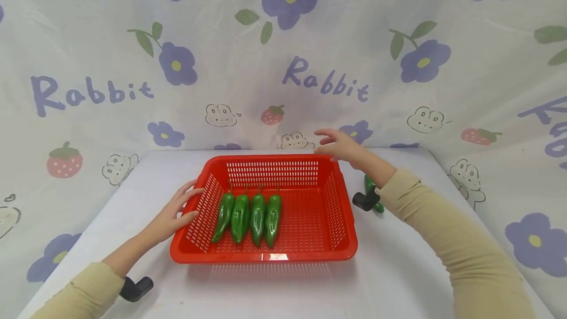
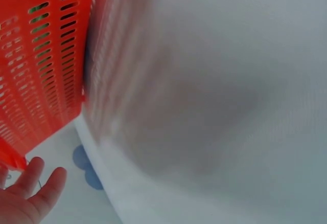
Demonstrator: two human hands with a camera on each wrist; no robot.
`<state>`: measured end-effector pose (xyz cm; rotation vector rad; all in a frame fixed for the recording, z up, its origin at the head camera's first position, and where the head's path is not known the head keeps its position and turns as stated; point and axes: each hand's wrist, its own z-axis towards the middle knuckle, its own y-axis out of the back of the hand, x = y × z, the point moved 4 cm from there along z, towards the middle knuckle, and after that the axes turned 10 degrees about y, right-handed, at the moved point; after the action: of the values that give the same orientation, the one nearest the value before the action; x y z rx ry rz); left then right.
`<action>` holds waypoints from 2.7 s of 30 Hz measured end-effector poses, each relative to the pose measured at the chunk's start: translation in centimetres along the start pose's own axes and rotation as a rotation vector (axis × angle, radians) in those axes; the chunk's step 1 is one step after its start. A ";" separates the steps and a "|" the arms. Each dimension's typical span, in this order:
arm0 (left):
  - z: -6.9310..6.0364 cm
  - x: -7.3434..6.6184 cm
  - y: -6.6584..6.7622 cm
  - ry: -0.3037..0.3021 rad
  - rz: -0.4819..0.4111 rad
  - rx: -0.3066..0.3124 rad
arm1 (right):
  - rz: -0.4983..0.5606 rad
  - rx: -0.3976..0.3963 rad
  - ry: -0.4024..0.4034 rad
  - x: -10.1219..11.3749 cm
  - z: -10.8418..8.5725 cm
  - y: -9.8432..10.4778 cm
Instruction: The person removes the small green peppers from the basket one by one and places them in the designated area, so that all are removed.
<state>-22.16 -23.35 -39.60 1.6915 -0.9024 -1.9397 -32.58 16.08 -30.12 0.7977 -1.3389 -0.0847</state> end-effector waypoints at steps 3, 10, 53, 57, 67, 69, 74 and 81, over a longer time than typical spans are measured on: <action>0.0 0.0 0.0 -0.002 0.001 -0.004 | 0.009 0.008 0.001 0.5 0.1 -1.0; -0.2 0.0 0.0 0.002 -0.012 0.004 | 0.029 0.046 -0.007 1.2 0.5 -3.5; -0.3 0.0 0.0 0.002 -0.038 -0.001 | -0.052 0.154 -0.103 -1.0 1.9 -14.6; -0.3 0.1 -0.1 -0.001 -0.041 -0.002 | -0.120 0.165 -0.095 -1.3 1.8 -15.3; -0.3 0.1 -0.2 -0.009 -0.049 0.000 | -0.188 0.170 -0.094 -2.3 1.4 -16.4; -0.3 0.1 -0.2 -0.004 -0.054 0.000 | -0.186 0.171 -0.096 -2.4 1.4 -16.5; -0.3 0.0 -0.1 0.000 -0.056 -0.002 | -0.091 0.179 -0.115 -2.5 1.4 -16.9; -0.3 0.0 -0.2 0.001 -0.047 -0.005 | -0.066 0.162 -0.093 -2.5 1.4 -17.4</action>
<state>-21.87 -23.28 -39.71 1.7253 -0.8636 -1.9699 -27.87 3.79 -41.84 0.9852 -1.4199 -0.0670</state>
